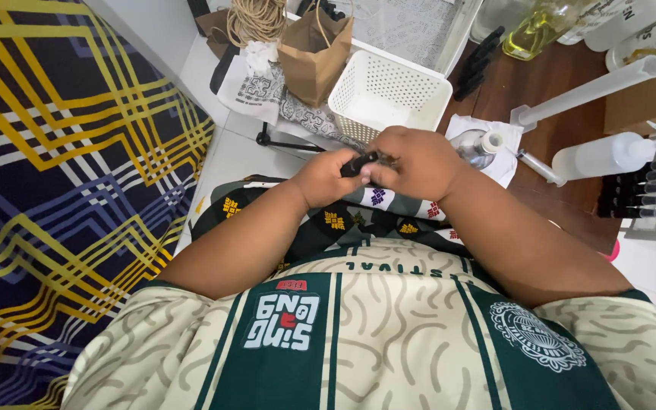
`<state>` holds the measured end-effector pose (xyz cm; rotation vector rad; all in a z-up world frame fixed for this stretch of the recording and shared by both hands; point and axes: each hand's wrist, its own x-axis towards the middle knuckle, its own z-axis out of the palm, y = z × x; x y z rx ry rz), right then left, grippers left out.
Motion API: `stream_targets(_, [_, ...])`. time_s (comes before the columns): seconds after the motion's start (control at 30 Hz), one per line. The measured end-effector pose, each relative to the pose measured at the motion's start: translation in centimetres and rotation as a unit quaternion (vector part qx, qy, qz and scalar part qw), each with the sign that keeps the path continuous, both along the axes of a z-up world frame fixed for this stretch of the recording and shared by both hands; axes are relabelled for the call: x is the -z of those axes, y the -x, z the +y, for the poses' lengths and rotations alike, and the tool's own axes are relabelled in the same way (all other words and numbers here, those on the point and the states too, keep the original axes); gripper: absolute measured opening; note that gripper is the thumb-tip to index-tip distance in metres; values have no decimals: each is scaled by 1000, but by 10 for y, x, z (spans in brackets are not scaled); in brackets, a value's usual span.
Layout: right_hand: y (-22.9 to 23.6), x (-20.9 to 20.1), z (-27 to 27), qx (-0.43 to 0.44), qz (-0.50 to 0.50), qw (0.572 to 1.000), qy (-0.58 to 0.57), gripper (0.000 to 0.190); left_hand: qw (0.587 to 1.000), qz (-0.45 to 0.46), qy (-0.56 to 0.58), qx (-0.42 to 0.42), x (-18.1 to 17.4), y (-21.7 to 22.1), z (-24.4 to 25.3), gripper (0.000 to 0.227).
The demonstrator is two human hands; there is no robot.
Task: Assembling small perfume bottles by attaching sprayers and caps, and using a syringe for liquid transfer.
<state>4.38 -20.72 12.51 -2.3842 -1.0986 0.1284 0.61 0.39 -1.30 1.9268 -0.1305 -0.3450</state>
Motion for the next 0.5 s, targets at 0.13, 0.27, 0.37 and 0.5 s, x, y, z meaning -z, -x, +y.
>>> stream_targets(0.13, [4, 23, 9, 14, 174, 973, -149, 25, 981, 2, 193, 8, 0, 4, 0, 27])
stream_targets(0.27, [2, 13, 5, 51, 284, 924, -249, 14, 926, 36, 373, 34, 23, 1, 4, 72])
stream_targets(0.37, [-14, 13, -14, 57, 272, 881, -383, 23, 898, 26, 438, 31, 14, -3, 14, 79])
stream_targets(0.5, [-29, -31, -50, 119, 388, 712, -572, 30, 949, 54, 309, 31, -7, -2, 20, 50])
